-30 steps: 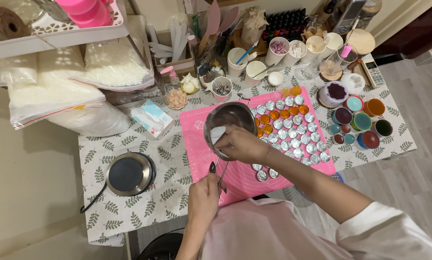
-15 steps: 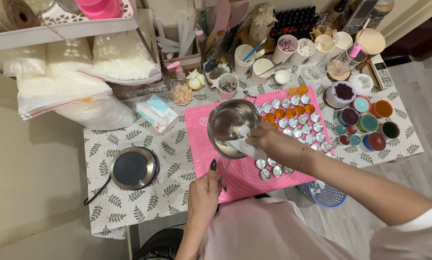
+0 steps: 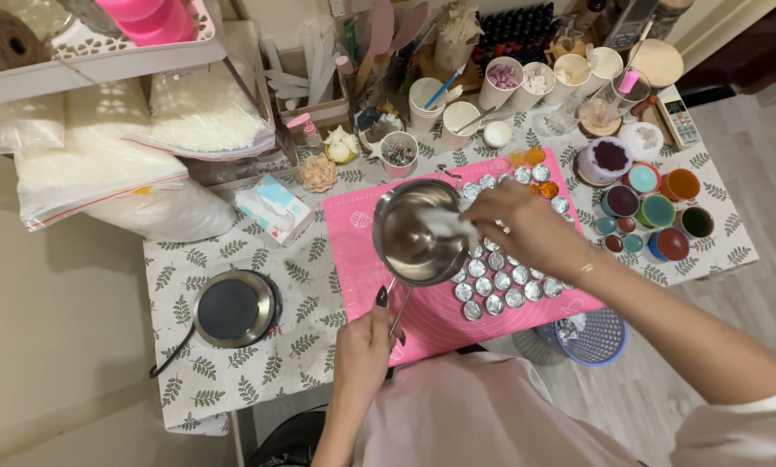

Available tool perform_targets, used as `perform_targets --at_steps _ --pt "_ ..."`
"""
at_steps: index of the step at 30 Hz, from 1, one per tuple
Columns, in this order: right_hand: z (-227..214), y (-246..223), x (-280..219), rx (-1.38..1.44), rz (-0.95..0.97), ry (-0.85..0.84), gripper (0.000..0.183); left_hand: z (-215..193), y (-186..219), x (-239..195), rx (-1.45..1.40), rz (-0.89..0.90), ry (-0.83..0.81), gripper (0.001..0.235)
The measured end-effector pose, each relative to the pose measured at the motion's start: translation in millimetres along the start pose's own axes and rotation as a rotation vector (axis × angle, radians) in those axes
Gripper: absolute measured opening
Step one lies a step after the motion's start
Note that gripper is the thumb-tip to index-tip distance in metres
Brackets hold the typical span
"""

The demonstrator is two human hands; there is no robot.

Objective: The person pours melted orange wax by spoonful from a metal pot into rows of small metal tealight cups arranged on a pink silicone mat, filling the cups one at a time. Near the end they set the pot down and add a solid piece of wax into the pot before stepping away from the table.

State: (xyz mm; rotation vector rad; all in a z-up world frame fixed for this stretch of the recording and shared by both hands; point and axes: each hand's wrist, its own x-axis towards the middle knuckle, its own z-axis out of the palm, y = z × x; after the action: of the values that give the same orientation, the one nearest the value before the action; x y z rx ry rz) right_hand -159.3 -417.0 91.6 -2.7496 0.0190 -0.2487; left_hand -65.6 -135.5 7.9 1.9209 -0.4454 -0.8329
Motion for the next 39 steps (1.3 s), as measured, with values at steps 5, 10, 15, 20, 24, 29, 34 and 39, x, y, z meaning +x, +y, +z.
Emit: perform_targets --at_steps 5,10,15,20,24,29,34,39 --pt "-15 -5 12 0.277 0.28 0.029 0.026 -3 10 1 -0.002 -0.055 0.014 0.069" --pt "27 3 1 0.687 0.429 -0.096 0.027 -3 15 1 -0.031 -0.086 0.017 0.073" --pt "42 -15 -15 0.078 0.143 0.112 0.028 -6 16 0 -0.043 -0.061 0.063 0.072" --pt "41 -36 -9 0.215 0.204 -0.028 0.033 -5 13 2 0.006 -0.01 0.044 0.066" --pt "57 -16 -7 -0.302 -0.107 -0.133 0.012 -2 19 0 0.13 0.039 0.011 0.054" --pt "80 11 3 -0.082 -0.002 -0.236 0.015 6 14 -1 0.172 0.119 0.002 0.048" --pt "113 20 8 -0.075 0.161 -0.528 0.011 12 -6 -1 0.17 0.239 0.017 0.035" --pt "80 -10 19 0.172 0.045 -0.214 0.006 9 -4 -5 0.092 0.101 0.035 0.029"
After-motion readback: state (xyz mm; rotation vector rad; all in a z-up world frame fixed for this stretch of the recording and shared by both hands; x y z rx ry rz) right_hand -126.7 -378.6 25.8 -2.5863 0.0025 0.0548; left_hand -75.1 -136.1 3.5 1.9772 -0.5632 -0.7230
